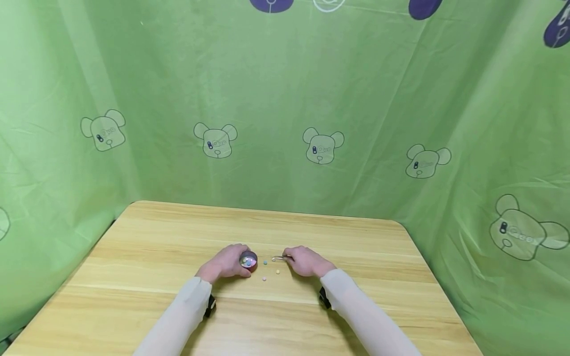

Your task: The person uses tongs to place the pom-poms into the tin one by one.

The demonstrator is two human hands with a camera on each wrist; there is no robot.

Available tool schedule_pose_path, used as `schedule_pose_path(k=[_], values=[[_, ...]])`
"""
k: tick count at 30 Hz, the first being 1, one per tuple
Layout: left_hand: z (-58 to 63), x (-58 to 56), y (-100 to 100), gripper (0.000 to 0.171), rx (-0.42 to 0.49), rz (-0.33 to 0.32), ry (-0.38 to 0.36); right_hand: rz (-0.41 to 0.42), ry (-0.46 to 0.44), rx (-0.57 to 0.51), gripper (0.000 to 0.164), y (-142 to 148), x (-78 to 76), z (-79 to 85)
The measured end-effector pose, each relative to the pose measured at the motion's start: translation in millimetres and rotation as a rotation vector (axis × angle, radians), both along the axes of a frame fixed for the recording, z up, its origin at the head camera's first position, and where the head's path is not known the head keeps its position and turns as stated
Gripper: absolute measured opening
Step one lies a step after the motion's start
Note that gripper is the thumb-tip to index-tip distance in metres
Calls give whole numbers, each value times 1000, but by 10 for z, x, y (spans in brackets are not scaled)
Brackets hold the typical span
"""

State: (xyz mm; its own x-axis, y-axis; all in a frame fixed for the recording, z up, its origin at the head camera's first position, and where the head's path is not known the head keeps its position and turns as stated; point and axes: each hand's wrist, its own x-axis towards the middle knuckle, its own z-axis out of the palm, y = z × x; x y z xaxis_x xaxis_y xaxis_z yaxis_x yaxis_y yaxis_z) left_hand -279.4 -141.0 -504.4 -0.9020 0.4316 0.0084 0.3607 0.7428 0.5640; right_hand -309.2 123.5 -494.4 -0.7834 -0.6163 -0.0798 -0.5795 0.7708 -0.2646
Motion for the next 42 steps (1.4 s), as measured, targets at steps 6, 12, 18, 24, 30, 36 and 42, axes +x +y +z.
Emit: schedule_pose_path(k=[6,12,18,24,30,36,42], values=[[4,4,6,50,-3,5,-6,-1,-2,4,15,4,11,-5],[11,13,7,51,9,10,-14,9,9,12,15,9,17,-4],[7,17,9,51,6,10,-16,14,5,23,15,9,15,-9],[4,6,6,50,11,10,-14,20,26,-5,14,19,13,13],[-5,-1,6,51,6,9,-13,44,32,-41,14,39,15,48],[-26,-2,11,51,-1,13,-12,62,22,-70,16,38,32,107],[-19,-4,14,52,0,12,-6,70,34,-79,18,24,46,150]])
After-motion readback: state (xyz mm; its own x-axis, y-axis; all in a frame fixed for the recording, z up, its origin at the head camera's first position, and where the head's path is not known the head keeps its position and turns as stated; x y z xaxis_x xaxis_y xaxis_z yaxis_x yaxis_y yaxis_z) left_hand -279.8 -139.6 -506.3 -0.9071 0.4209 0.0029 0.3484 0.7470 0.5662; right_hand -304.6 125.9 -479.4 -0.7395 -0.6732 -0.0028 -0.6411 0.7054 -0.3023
